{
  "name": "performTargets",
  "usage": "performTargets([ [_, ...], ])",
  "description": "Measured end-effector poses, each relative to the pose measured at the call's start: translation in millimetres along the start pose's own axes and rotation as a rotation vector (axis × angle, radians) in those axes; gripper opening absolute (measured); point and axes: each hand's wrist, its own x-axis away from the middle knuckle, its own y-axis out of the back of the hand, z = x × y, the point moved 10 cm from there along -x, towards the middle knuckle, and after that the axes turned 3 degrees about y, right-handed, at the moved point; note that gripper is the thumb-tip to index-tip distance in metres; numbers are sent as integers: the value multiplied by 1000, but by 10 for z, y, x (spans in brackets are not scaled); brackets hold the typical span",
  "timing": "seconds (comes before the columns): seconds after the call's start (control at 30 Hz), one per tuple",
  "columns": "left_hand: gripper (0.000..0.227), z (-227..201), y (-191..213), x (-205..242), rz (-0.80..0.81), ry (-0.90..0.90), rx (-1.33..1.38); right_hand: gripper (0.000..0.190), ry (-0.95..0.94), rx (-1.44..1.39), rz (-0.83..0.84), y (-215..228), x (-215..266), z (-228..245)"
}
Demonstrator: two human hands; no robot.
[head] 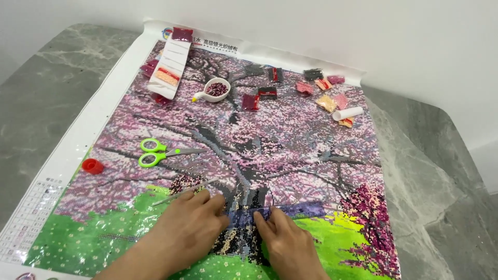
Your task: Placing small resin diamonds onto a sticky canvas to create a picture, using a pen tool and a ruler for alignment.
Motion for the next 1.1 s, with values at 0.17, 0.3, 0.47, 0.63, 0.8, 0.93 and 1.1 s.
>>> performTargets([
  [0.17,23,2,128,-35,103,54,5,47,6,-14,-29,34,3,4],
  [0.3,21,9,118,15,14,40,-3,48,16,-18,-13,-65,12,-20],
  [0.47,26,111,-43,33,283,207,98,49,30,3,-29,-46,6,-23],
  [0.63,31,164,-168,123,267,239,130,52,24,45,-119,-44,11,-103],
  [0.8,18,229,-216,130,19,169,167,70,159,-23,-361,247,-10,-86],
  [0.93,14,162,-153,111,-90,105,186,65,143,-65,-324,174,-83,-169],
  [1.1,11,53,157,161,-410,48,178,67,76,-53,-278,50,-88,-278],
])
